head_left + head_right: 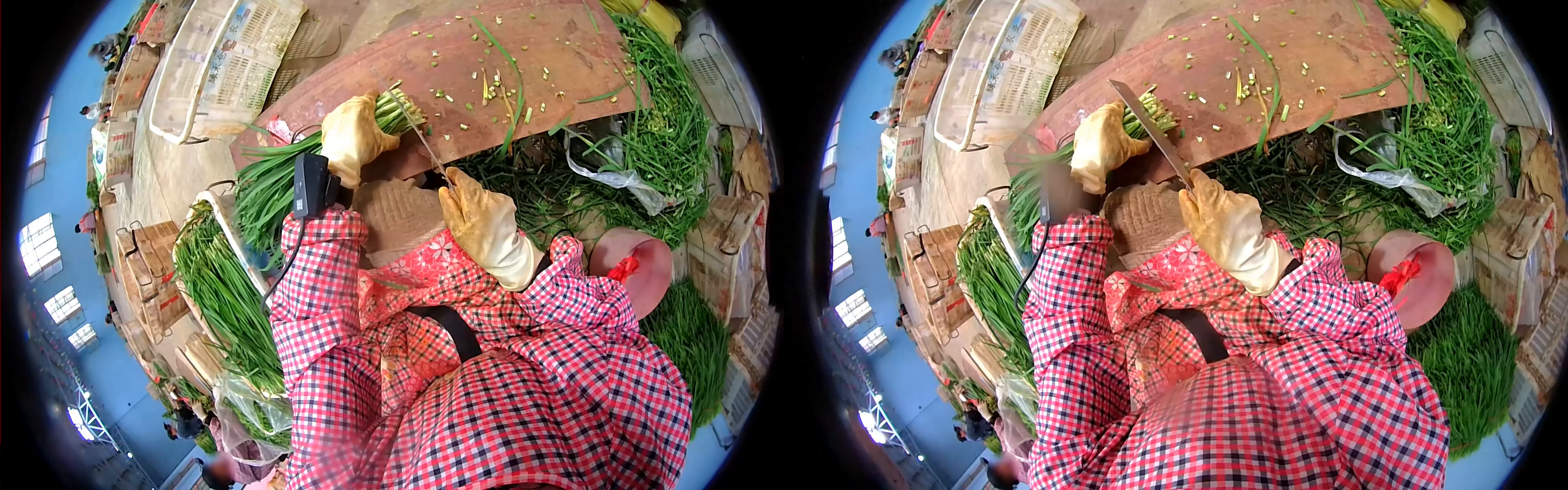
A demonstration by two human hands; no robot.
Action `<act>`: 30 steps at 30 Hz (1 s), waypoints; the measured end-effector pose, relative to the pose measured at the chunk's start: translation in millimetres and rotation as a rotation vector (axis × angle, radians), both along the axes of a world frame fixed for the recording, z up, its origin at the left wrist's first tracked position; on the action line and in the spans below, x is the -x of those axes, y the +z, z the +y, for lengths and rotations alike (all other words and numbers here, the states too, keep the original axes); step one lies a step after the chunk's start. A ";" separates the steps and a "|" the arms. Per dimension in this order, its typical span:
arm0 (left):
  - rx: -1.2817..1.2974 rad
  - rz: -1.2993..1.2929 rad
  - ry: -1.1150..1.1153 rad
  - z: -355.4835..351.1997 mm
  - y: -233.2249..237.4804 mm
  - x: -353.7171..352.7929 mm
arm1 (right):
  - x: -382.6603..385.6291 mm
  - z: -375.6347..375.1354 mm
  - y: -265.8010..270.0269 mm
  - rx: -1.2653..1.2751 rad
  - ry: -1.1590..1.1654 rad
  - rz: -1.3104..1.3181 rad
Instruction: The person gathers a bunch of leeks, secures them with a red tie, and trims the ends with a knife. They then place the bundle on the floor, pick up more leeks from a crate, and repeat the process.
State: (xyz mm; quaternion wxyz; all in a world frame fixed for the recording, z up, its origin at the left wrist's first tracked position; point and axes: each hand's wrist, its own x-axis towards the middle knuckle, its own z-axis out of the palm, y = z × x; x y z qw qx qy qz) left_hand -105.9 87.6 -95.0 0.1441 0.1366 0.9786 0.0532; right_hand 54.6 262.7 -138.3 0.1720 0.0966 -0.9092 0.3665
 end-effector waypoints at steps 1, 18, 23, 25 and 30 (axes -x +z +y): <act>0.023 -0.022 0.009 1.3 1.5 -0.1 | -1.0 0.1 0.2 -0.022 0.004 -0.034; -0.054 -0.015 -0.004 -1.3 -2.9 2.8 | 30.9 -14.7 19.9 -0.265 -0.034 -0.218; -0.032 0.003 -0.018 -2.0 -3.3 2.4 | 71.2 -9.1 4.5 -0.572 0.094 -0.015; -0.020 -0.006 -0.019 -1.5 -4.3 3.8 | 77.6 -15.3 2.7 -0.337 0.023 -0.244; -0.074 0.066 0.001 -2.1 -14.7 2.3 | 114.0 -30.6 -42.9 -0.357 0.189 -0.133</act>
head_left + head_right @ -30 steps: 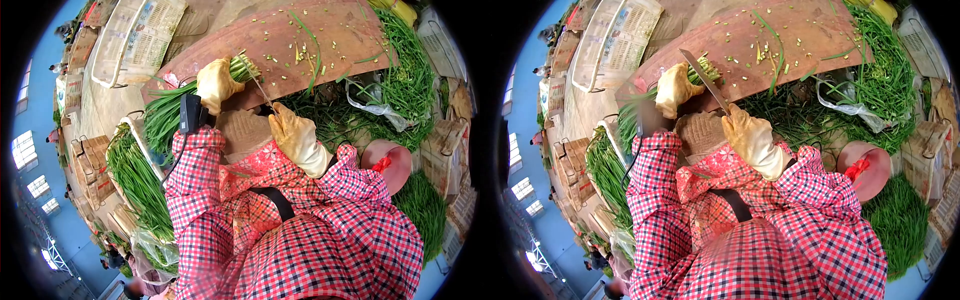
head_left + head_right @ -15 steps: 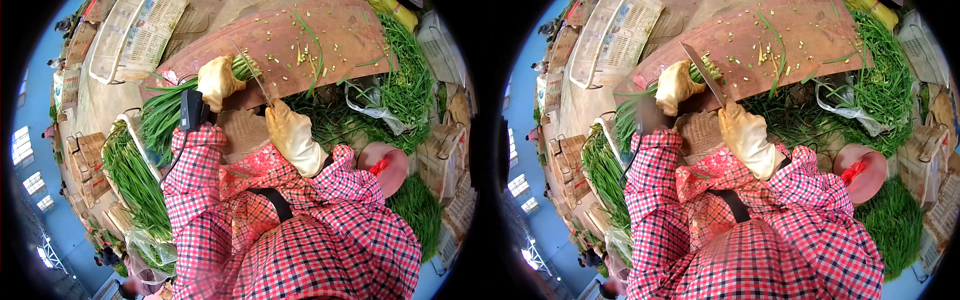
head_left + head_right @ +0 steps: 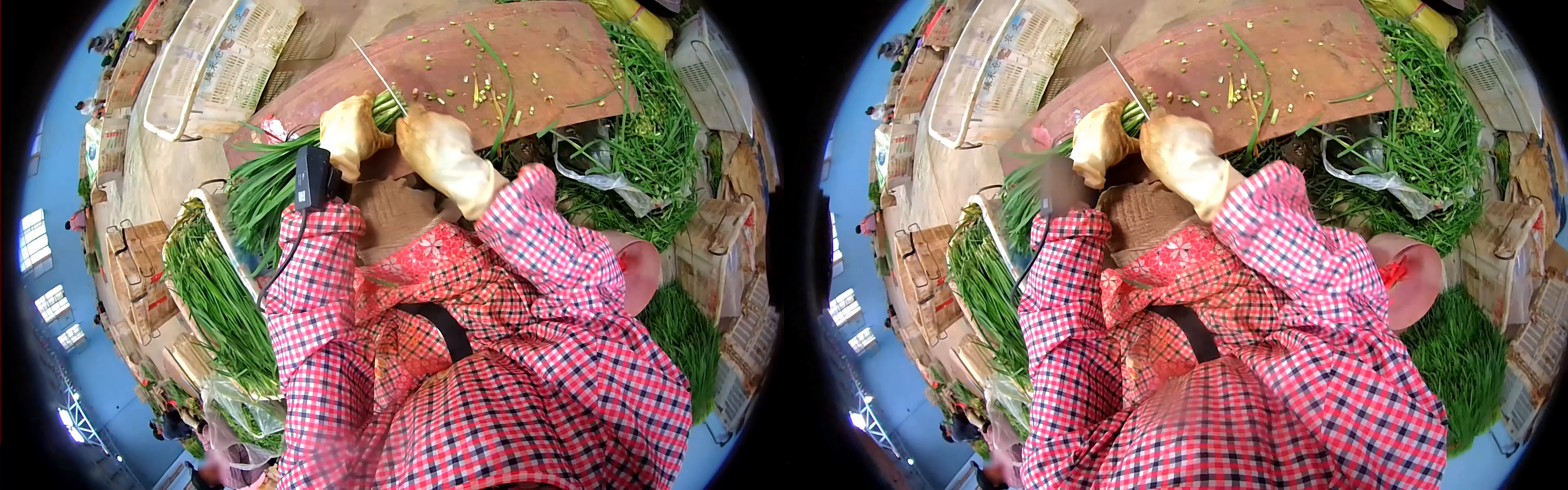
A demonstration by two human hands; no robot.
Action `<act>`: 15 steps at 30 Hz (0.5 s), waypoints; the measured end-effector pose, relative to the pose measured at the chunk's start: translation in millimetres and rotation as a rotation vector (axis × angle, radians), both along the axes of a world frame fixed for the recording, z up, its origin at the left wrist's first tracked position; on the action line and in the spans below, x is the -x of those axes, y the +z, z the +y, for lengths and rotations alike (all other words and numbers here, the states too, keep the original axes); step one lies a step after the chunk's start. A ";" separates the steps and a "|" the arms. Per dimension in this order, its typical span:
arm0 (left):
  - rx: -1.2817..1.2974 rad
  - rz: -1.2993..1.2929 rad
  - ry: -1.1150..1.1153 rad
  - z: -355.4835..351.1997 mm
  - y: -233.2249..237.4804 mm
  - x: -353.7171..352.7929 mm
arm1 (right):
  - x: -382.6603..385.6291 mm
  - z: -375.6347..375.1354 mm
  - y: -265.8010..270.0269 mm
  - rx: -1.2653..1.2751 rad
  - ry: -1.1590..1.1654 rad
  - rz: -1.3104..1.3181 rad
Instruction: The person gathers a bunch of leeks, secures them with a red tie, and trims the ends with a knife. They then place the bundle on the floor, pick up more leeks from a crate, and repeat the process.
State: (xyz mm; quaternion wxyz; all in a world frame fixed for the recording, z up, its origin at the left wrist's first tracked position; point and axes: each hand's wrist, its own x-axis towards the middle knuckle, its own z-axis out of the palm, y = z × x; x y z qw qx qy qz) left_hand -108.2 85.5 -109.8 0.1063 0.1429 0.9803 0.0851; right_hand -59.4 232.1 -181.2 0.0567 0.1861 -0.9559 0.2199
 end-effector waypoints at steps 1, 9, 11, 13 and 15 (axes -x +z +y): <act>0.008 -0.003 0.017 3.2 2.9 -1.7 | 14.8 -6.4 -29.8 0.032 0.021 0.101; 0.098 -0.110 0.018 5.8 20.0 -3.3 | -57.0 34.9 47.2 -0.306 0.100 0.053; 0.123 -0.109 0.010 6.4 18.9 -2.1 | -62.9 33.5 29.2 -0.195 0.034 0.027; 0.113 -0.102 0.001 5.1 17.4 -1.7 | -63.0 27.7 30.6 0.092 -0.190 -0.230; 0.098 -0.108 0.001 5.1 17.5 -3.5 | -63.1 32.7 29.7 -0.024 -0.061 -0.030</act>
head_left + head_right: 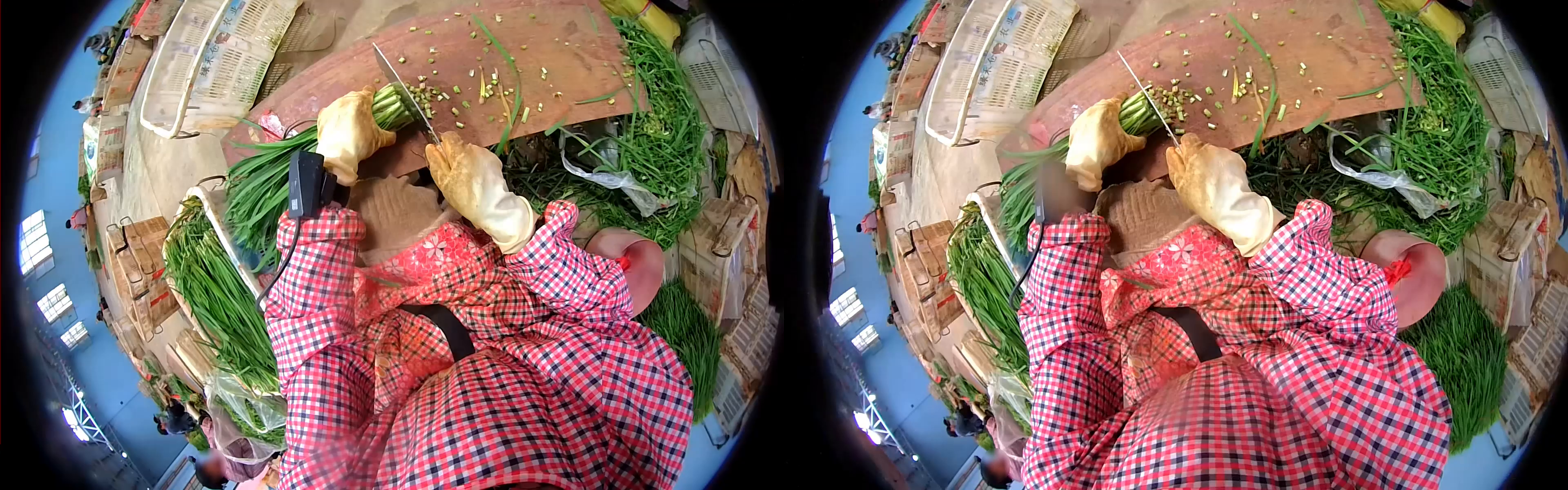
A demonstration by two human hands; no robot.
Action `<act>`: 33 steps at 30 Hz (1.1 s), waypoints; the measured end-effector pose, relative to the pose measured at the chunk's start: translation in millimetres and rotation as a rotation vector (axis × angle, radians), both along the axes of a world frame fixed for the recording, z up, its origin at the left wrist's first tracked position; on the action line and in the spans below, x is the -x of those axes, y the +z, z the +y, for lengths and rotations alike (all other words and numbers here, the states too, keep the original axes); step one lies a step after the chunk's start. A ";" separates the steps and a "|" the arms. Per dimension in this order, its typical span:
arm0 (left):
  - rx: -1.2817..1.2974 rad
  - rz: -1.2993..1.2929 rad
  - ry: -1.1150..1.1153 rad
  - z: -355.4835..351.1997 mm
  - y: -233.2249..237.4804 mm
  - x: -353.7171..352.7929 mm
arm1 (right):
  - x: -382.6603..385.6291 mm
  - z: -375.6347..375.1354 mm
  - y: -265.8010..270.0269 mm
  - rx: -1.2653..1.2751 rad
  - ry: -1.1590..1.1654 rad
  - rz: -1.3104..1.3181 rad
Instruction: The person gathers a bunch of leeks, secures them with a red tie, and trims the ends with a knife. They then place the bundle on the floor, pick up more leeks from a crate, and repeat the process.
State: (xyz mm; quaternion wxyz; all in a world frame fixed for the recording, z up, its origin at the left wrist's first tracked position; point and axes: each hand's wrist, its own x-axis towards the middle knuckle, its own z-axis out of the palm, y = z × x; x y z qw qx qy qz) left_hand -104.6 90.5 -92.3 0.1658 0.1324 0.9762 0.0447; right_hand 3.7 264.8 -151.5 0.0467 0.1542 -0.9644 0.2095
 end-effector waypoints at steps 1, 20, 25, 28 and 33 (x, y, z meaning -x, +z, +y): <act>-0.011 -0.005 0.005 0.5 2.1 0.5 | 2.2 1.5 0.2 -0.059 0.068 0.099; -0.059 0.085 -0.026 -5.5 0.2 -6.1 | 63.3 -33.3 -34.5 -0.163 0.038 -0.030; 0.076 0.286 -0.014 -28.5 -5.7 -41.9 | 81.9 -7.6 -79.6 -0.390 0.200 0.282; 0.095 0.264 0.009 -43.3 -11.6 -47.2 | 60.3 28.4 -44.3 -0.244 -0.039 0.172; -0.049 0.276 -0.049 -46.7 -9.3 -38.8 | 44.2 158.6 -52.1 -0.342 -0.015 0.535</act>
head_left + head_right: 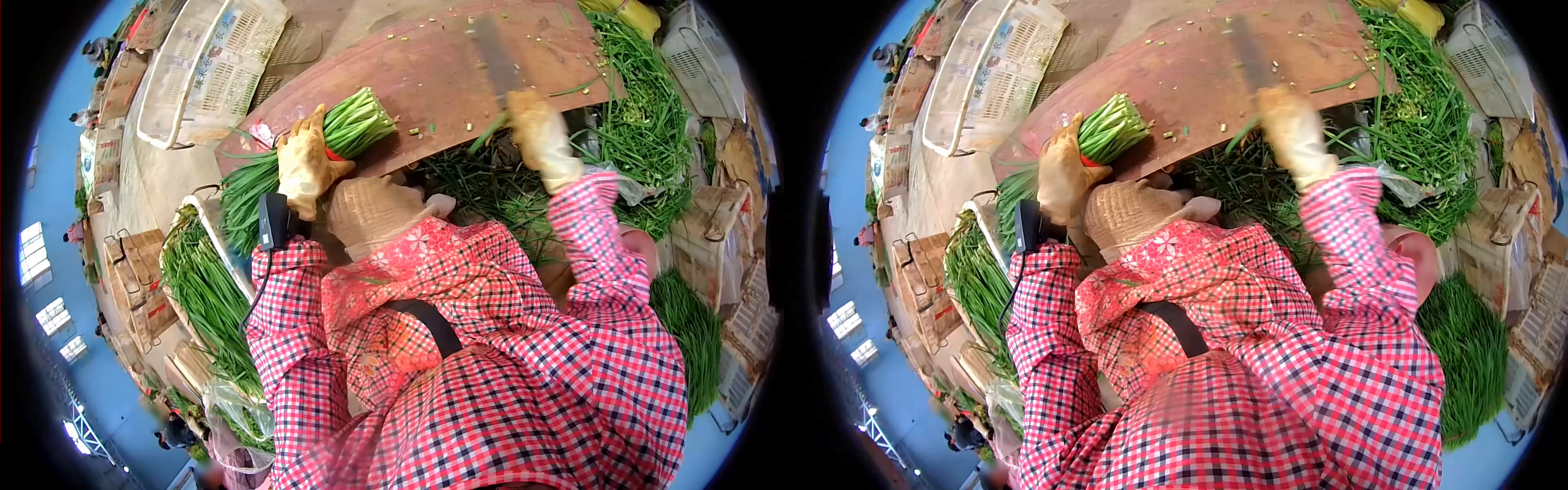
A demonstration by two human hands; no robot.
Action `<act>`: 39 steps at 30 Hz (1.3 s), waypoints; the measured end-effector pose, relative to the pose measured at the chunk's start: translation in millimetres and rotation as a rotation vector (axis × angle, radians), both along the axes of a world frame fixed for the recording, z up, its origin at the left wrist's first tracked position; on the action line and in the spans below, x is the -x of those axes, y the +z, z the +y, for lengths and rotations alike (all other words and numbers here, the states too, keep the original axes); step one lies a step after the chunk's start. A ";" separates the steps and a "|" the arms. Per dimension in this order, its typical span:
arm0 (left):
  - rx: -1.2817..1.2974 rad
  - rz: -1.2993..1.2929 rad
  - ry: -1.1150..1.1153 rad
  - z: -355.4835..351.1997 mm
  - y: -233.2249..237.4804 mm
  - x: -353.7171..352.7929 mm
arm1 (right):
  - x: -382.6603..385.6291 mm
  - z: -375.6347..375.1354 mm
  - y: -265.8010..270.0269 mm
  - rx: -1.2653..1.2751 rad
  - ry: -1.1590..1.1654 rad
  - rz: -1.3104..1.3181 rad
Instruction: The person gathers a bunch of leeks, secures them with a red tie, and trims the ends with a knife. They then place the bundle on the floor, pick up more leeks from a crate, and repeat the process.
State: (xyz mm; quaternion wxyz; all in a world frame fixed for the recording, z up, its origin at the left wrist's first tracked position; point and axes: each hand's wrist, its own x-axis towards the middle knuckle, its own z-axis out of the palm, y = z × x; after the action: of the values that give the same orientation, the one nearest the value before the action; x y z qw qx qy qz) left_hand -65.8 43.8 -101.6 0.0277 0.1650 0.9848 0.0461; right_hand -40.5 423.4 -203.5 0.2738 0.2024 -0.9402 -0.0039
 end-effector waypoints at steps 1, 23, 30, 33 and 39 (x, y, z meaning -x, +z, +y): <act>-0.023 -0.021 0.011 -0.4 0.6 -0.4 | -4.2 30.9 -3.2 0.109 -0.111 -0.163; -0.573 -0.210 0.061 -19.1 120.2 -89.1 | 21.8 -54.0 111.7 0.177 0.654 0.035; -0.529 -0.172 0.020 11.1 87.7 -109.9 | -21.8 -132.8 189.1 0.450 0.999 -0.529; -0.554 -0.158 0.041 12.1 80.9 -113.4 | -13.6 -129.4 167.7 0.482 1.086 -0.448; -0.578 -0.218 0.047 18.9 76.0 -107.9 | -24.1 -119.2 179.3 0.147 0.914 -0.238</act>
State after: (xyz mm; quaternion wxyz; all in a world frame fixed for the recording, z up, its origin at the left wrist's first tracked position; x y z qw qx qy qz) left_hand 42.1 62.7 -25.6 0.0838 0.1372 0.9258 0.3421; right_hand -16.4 304.2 -24.2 0.1514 0.5742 -0.7776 0.2069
